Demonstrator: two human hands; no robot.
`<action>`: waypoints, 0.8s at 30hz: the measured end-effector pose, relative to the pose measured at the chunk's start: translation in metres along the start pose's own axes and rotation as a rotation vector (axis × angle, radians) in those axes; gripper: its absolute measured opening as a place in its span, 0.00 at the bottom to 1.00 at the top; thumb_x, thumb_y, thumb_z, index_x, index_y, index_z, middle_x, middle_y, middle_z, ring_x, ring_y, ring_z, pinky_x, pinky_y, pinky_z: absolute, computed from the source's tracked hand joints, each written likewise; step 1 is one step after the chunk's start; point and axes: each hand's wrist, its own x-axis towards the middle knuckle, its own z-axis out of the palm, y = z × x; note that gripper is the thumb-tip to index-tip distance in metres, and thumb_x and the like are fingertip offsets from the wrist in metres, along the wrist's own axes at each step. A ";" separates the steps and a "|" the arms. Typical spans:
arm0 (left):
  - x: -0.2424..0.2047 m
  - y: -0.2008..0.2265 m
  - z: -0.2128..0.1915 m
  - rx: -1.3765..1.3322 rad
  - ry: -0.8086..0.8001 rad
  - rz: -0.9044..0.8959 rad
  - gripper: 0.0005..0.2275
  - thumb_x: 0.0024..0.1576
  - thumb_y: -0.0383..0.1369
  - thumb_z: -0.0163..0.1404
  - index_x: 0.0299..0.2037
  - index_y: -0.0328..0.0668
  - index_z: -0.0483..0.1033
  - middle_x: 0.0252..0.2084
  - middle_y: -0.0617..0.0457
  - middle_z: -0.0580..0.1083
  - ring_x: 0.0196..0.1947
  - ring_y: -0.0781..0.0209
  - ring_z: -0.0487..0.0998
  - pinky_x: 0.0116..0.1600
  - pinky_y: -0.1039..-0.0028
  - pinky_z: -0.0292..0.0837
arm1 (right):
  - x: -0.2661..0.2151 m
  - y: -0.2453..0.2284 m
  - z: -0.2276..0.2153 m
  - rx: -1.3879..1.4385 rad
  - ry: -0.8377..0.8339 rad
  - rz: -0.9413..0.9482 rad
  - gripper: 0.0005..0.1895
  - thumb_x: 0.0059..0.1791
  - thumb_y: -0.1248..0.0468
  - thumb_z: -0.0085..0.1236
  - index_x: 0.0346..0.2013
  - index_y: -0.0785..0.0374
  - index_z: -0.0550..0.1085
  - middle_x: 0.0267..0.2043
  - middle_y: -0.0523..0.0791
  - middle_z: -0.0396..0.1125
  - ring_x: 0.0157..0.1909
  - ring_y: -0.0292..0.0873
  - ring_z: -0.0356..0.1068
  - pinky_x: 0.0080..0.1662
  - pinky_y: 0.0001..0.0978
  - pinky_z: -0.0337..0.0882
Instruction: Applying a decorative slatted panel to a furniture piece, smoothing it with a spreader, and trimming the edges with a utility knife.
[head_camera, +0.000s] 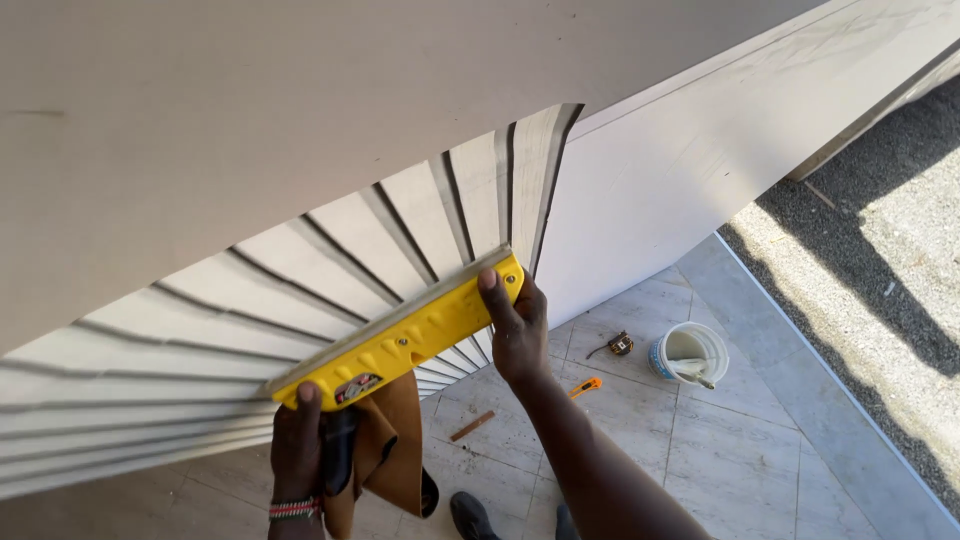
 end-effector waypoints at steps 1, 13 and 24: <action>0.015 -0.017 0.001 0.080 0.017 0.032 0.40 0.65 0.65 0.37 0.64 0.39 0.90 0.61 0.41 0.91 0.67 0.47 0.89 0.68 0.57 0.81 | 0.004 0.015 -0.004 -0.074 0.013 -0.071 0.27 0.61 0.35 0.60 0.35 0.50 0.67 0.31 0.34 0.57 0.32 0.33 0.57 0.34 0.26 0.57; 0.116 -0.254 0.084 -0.222 0.089 0.156 0.38 0.60 0.48 0.58 0.79 0.29 0.71 0.76 0.32 0.77 0.77 0.41 0.79 0.80 0.56 0.74 | -0.005 0.254 -0.086 0.045 0.416 0.012 0.25 0.56 0.42 0.70 0.31 0.51 0.66 0.30 0.33 0.56 0.34 0.32 0.56 0.37 0.29 0.59; 0.224 -0.467 0.169 0.019 -0.216 0.148 0.29 0.63 0.54 0.57 0.65 0.40 0.89 0.65 0.46 0.90 0.71 0.50 0.88 0.74 0.60 0.82 | -0.029 0.504 -0.215 0.030 0.368 0.013 0.20 0.60 0.44 0.68 0.41 0.55 0.74 0.37 0.35 0.63 0.41 0.33 0.62 0.44 0.28 0.66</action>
